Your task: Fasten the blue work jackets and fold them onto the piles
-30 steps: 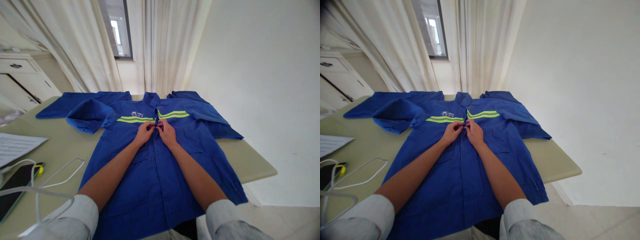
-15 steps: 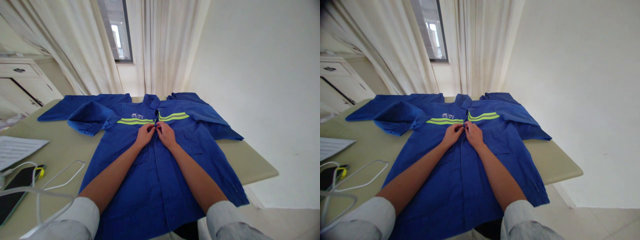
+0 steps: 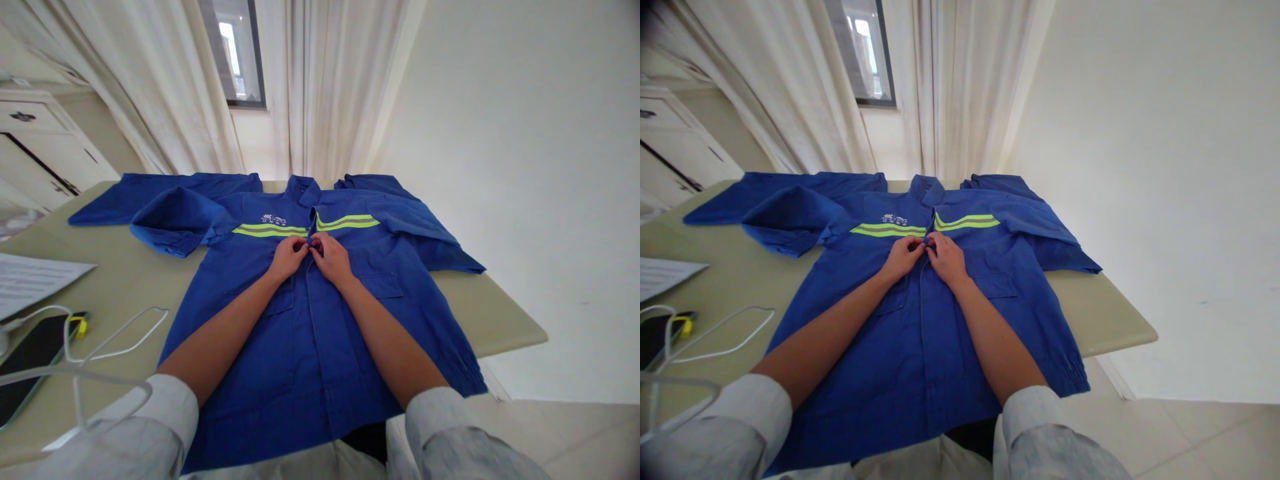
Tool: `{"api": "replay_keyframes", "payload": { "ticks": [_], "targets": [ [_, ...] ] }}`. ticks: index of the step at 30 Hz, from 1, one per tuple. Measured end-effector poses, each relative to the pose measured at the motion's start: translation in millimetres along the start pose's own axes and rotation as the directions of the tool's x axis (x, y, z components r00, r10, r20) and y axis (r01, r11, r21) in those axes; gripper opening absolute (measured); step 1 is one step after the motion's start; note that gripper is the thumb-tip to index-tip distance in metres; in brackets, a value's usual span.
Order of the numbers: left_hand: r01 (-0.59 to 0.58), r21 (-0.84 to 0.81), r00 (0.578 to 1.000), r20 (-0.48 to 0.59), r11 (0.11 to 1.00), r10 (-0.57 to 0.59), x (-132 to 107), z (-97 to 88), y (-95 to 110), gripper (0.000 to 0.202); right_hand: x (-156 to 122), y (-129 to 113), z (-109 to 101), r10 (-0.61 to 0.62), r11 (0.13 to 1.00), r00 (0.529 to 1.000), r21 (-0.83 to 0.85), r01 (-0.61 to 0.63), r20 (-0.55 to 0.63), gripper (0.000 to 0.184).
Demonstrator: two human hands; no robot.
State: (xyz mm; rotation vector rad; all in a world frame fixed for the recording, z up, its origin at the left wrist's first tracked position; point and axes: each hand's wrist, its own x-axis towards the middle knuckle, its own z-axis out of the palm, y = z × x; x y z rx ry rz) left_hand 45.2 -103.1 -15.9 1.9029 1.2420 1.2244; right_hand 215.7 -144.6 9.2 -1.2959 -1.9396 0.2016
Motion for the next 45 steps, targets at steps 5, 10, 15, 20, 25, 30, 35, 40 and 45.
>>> {"api": "replay_keyframes", "payload": {
  "ticks": [5, 10, 15, 20, 25, 30, 35, 40, 45],
  "targets": [
    [0.054, -0.065, 0.999, 0.003, 0.996, -0.054, 0, 1.2, -1, 0.019, 2, -1, -2, -0.027, 1.000, 0.999, -0.011, 0.028, 0.033, 0.024],
    [0.082, -0.120, 0.997, 0.019, 0.989, -0.080, -1, 1.5, -2, 0.020, 4, -1, -5, -0.043, 0.999, 0.997, -0.019, 0.044, 0.062, 0.019],
    [0.103, -0.197, 0.995, 0.029, 0.975, -0.099, -1, 0.9, -1, 0.019, 5, -2, -7, -0.037, 0.999, 0.997, -0.026, 0.039, 0.066, 0.016],
    [0.010, -0.173, 1.000, 0.023, 0.985, -0.006, -2, -2.0, 5, 0.018, 3, -4, -4, 0.051, 0.998, 0.999, -0.031, -0.051, -0.009, 0.011],
    [-0.064, -0.066, 0.997, 0.034, 0.996, 0.066, -3, -3.3, 9, 0.017, 0, -5, -1, 0.093, 0.995, 0.995, -0.024, -0.094, -0.042, 0.015],
    [-0.034, -0.064, 0.999, 0.032, 0.997, 0.036, -2, -1.5, 8, 0.017, 2, 0, -1, 0.080, 0.996, 0.993, 0.051, -0.076, -0.086, 0.024],
    [-0.025, -0.081, 0.999, 0.040, 0.996, 0.028, -3, -0.9, 7, 0.017, 3, 4, 0, 0.123, 0.990, 0.990, 0.081, -0.118, -0.066, 0.027],
    [-0.062, 0.019, 0.997, 0.054, 0.998, 0.061, -6, -1.8, 11, 0.017, 3, 4, 1, 0.139, 0.987, 0.988, 0.088, -0.133, -0.065, 0.026],
    [-0.113, 0.117, 0.993, 0.054, 0.987, 0.107, -6, -0.8, 12, 0.016, 3, 3, 1, 0.168, 0.984, 0.983, 0.076, -0.162, -0.079, 0.032]
  ]
}}
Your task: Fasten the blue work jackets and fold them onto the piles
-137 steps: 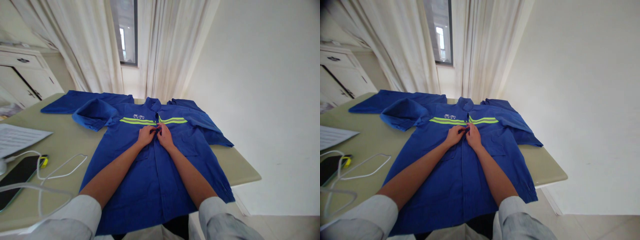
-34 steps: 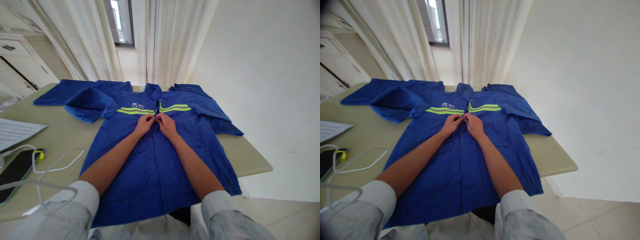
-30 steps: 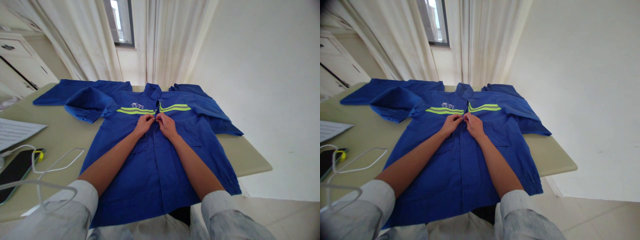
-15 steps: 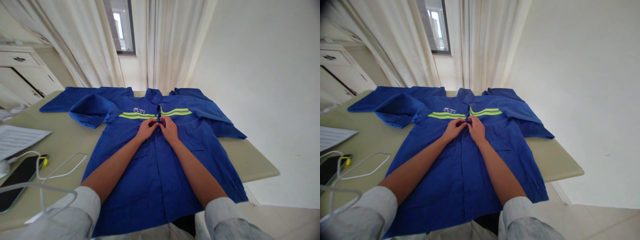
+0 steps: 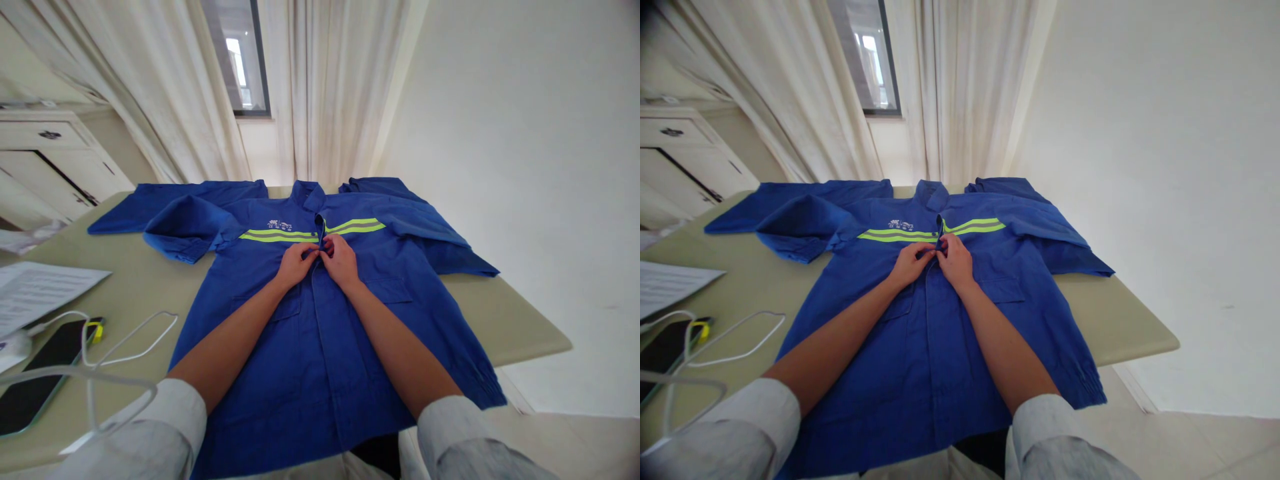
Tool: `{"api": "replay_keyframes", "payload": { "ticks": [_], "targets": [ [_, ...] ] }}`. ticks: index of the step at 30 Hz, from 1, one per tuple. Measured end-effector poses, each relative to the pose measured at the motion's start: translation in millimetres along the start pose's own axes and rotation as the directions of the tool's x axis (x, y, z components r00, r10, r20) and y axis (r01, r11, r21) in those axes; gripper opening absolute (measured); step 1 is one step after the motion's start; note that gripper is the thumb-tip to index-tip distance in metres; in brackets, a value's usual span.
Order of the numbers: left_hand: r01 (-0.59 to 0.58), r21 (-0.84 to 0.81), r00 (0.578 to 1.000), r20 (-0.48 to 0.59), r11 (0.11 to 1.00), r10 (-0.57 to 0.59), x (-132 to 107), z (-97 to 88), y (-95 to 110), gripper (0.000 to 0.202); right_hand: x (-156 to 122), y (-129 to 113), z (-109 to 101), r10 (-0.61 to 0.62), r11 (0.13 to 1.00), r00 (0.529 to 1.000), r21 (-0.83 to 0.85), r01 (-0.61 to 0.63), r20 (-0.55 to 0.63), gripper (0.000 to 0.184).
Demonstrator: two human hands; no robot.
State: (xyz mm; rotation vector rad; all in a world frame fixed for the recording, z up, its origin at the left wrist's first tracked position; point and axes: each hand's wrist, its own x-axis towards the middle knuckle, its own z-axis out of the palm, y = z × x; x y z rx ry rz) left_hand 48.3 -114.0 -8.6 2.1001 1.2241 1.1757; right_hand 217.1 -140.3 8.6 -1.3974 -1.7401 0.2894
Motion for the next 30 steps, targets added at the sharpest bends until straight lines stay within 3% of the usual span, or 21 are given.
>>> {"api": "replay_keyframes", "payload": {
  "ticks": [3, 7, 12, 15, 19, 23, 25, 27, 30],
  "targets": [
    [-0.031, -0.030, 0.999, 0.008, 0.999, 0.032, 1, 1.9, -4, 0.021, -2, -3, -2, -0.052, 0.999, 0.999, -0.014, 0.052, -0.008, 0.043],
    [0.018, -0.092, 0.999, 0.035, 0.996, -0.014, 4, 4.3, -10, 0.037, -1, -3, -2, -0.171, 0.983, 0.985, 0.074, 0.168, 0.034, 0.060],
    [0.031, -0.112, 0.994, 0.112, 0.993, -0.019, 4, 3.1, -10, 0.028, 3, 7, 0, -0.101, 0.988, 0.995, 0.117, 0.101, -0.001, 0.049],
    [0.003, 0.064, 0.986, 0.166, 0.998, -0.013, 1, 0.0, -5, 0.033, 3, 12, -1, -0.005, 0.991, 0.992, 0.133, 0.021, -0.124, 0.041],
    [-0.073, 0.337, 0.975, 0.224, 0.939, -0.004, 0, -1.9, 4, 0.038, 2, 14, -8, 0.085, 0.983, 0.974, 0.179, -0.047, -0.211, 0.038],
    [-0.109, 0.472, 0.971, 0.241, 0.875, -0.009, 7, 0.3, 6, 0.039, 1, -3, -20, 0.118, 0.983, 0.950, 0.167, -0.071, -0.290, 0.035],
    [-0.114, 0.504, 0.970, 0.242, 0.856, -0.013, 13, 0.6, 6, 0.040, -4, -19, -24, 0.055, 0.992, 0.977, 0.126, -0.029, -0.207, 0.033],
    [-0.105, 0.518, 0.973, 0.231, 0.849, -0.021, 19, -1.2, 6, 0.040, -13, -35, -26, -0.034, 0.998, 0.999, 0.045, 0.033, 0.029, 0.035],
    [-0.076, 0.522, 0.982, 0.187, 0.849, -0.026, 25, -7.7, 9, 0.040, -33, -48, -27, -0.035, 0.991, 0.933, -0.108, 0.078, 0.357, 0.048]
  ]
}}
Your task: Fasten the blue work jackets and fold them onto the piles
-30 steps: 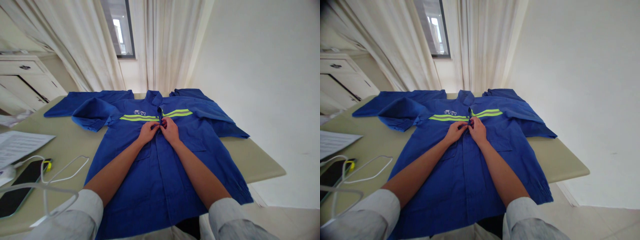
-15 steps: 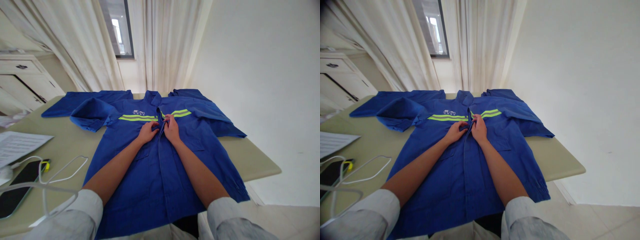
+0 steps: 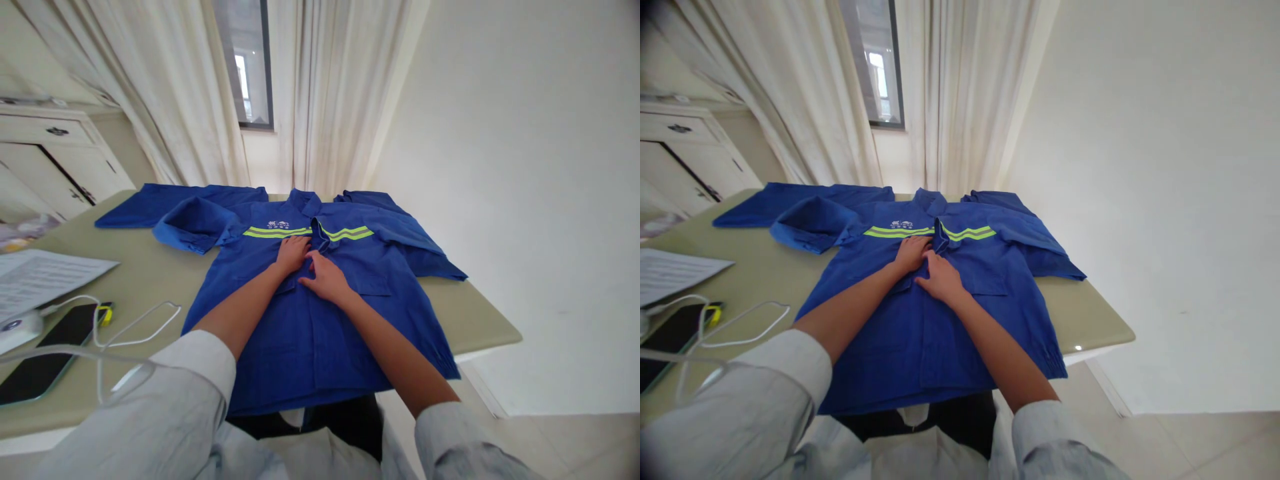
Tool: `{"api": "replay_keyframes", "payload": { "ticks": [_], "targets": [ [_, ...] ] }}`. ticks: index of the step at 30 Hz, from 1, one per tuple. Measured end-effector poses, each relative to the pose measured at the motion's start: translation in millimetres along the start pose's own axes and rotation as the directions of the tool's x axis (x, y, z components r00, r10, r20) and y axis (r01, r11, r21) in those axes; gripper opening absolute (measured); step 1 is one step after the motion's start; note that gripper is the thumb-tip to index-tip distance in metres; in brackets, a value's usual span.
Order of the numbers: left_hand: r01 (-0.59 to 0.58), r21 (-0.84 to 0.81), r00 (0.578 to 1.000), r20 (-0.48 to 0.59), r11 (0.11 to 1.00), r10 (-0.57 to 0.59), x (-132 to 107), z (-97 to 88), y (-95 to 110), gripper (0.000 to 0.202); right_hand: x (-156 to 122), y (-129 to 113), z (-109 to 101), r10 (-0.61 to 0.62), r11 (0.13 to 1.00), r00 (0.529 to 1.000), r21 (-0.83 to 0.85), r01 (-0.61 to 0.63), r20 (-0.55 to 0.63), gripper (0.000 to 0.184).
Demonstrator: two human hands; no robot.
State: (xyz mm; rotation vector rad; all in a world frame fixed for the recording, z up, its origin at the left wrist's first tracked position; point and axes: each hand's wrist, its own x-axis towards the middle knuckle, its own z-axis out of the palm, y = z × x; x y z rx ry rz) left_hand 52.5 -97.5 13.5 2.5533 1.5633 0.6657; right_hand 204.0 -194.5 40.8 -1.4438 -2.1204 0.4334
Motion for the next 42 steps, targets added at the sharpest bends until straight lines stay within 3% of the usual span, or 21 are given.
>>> {"api": "replay_keyframes", "payload": {
  "ticks": [4, 9, 14, 19, 24, 31, 38, 42],
  "targets": [
    [-0.020, -0.011, 0.999, -0.041, 1.000, 0.020, -10, -15.8, 5, 0.041, -14, 6, 1, 0.086, 0.996, 0.993, -0.034, -0.084, 0.081, 0.054],
    [-0.171, -0.073, 0.985, 0.013, 0.983, 0.173, -58, -22.4, 15, 0.029, -9, 11, -3, 0.090, 0.996, 0.995, -0.026, -0.089, 0.031, 0.065],
    [-0.077, -0.145, 0.997, -0.005, 0.986, 0.077, -91, -13.8, 19, 0.034, -5, 14, 3, 0.036, 0.998, 0.999, 0.054, -0.035, -0.023, 0.069],
    [-0.126, -0.245, 0.992, -0.019, 0.961, 0.125, -90, -15.8, 19, 0.044, -10, 24, 7, -0.003, 0.959, 0.992, 0.280, 0.039, -0.127, 0.064],
    [-0.193, -0.346, 0.980, -0.029, 0.918, 0.196, -91, -17.1, 16, 0.051, -13, 22, 6, -0.081, 0.943, 0.976, 0.303, 0.141, -0.204, 0.058],
    [-0.074, -0.444, 0.997, -0.007, 0.893, 0.079, -91, -16.5, 10, 0.046, -14, 20, 2, -0.133, 0.960, 0.987, 0.235, 0.150, -0.086, 0.046],
    [-0.087, -0.370, 0.995, -0.073, 0.925, 0.064, -95, -28.7, 21, 0.024, -14, 18, 0, -0.101, 0.936, 0.984, 0.322, 0.145, -0.148, 0.045],
    [-0.106, -0.295, 0.993, -0.077, 0.950, 0.087, -96, -31.1, 25, 0.019, -15, 13, 0, -0.068, 0.964, 0.985, 0.244, 0.106, -0.159, 0.044]
  ]
}}
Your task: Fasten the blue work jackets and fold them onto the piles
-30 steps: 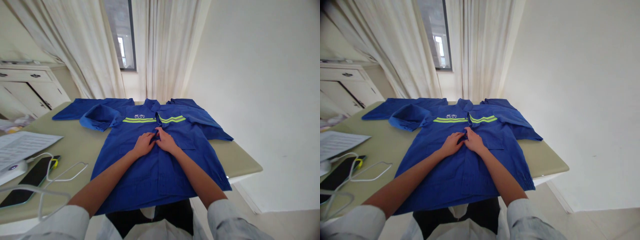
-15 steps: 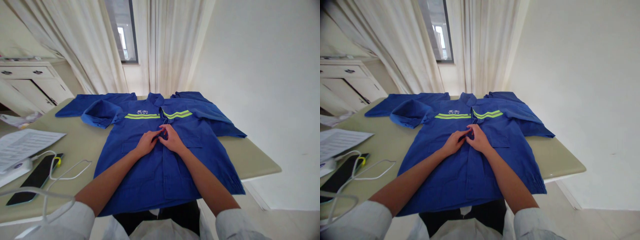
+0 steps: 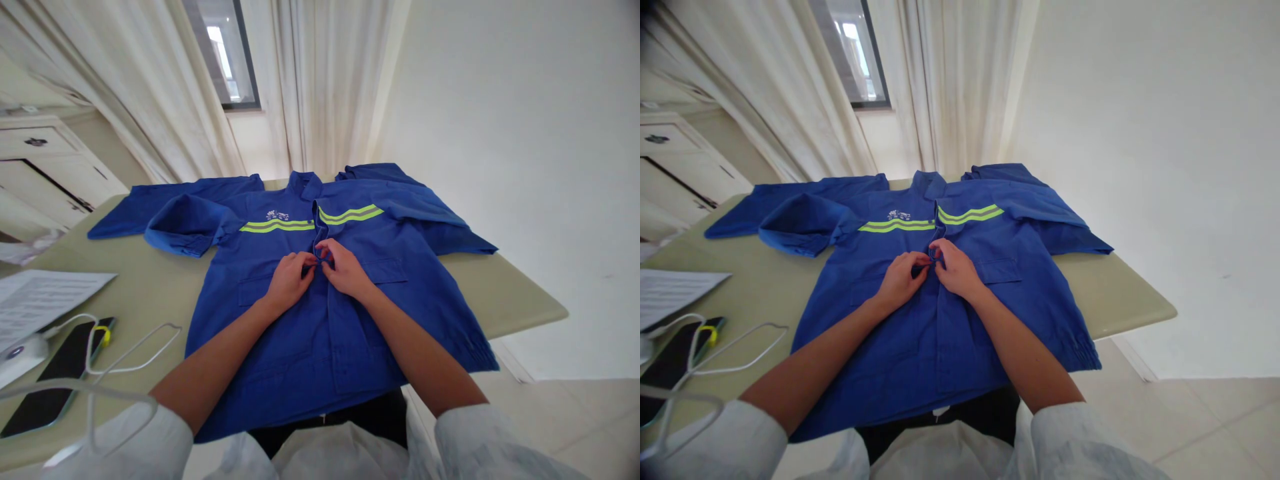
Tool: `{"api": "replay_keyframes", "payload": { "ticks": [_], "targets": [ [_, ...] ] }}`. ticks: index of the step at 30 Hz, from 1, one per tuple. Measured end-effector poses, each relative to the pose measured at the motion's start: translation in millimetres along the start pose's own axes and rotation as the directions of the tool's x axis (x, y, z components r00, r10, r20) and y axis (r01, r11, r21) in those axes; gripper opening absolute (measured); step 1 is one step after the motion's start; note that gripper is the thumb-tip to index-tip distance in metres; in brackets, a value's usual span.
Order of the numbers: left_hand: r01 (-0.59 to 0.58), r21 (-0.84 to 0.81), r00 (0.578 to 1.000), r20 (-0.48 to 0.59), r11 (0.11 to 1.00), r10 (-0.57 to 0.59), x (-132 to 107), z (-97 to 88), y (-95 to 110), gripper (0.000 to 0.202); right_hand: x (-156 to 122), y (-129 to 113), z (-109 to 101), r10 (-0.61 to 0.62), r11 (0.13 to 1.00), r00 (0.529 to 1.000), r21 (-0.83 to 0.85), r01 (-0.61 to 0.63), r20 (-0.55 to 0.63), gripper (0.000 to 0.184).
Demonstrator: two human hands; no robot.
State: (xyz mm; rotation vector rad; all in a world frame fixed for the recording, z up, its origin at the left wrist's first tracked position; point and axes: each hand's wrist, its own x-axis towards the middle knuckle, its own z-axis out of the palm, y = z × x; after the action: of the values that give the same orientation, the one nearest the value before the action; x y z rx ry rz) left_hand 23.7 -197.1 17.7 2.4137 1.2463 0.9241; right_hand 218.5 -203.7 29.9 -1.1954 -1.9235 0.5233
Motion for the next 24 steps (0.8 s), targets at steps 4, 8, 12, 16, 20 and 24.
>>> {"api": "replay_keyframes", "payload": {
  "ticks": [4, 8, 12, 16, 20, 24],
  "targets": [
    [-0.051, 0.067, 0.999, -0.004, 0.996, 0.052, -1, 0.4, 1, 0.017, -1, -2, 4, 0.119, 0.990, 0.992, -0.075, -0.121, -0.032, 0.038],
    [-0.054, 0.083, 0.998, -0.009, 0.995, 0.054, -3, 1.0, 1, 0.015, -2, -1, 8, 0.141, 0.989, 0.988, -0.033, -0.143, -0.064, 0.036],
    [-0.045, 0.088, 0.999, -0.013, 0.995, 0.046, -4, 2.0, 1, 0.015, -2, -2, 8, 0.141, 0.987, 0.988, -0.069, -0.145, -0.060, 0.033],
    [-0.057, 0.097, 0.998, -0.020, 0.994, 0.059, -5, 2.4, 0, 0.015, -3, -5, 9, 0.158, 0.977, 0.985, -0.131, -0.166, -0.074, 0.035],
    [-0.093, 0.100, 0.995, -0.029, 0.991, 0.096, -6, 2.2, 1, 0.015, -4, -7, 12, 0.180, 0.968, 0.980, -0.160, -0.191, -0.081, 0.037],
    [-0.113, 0.104, 0.992, -0.043, 0.988, 0.118, -6, 3.1, 0, 0.014, -4, -8, 12, 0.179, 0.966, 0.982, -0.177, -0.188, -0.066, 0.037]
  ]
}}
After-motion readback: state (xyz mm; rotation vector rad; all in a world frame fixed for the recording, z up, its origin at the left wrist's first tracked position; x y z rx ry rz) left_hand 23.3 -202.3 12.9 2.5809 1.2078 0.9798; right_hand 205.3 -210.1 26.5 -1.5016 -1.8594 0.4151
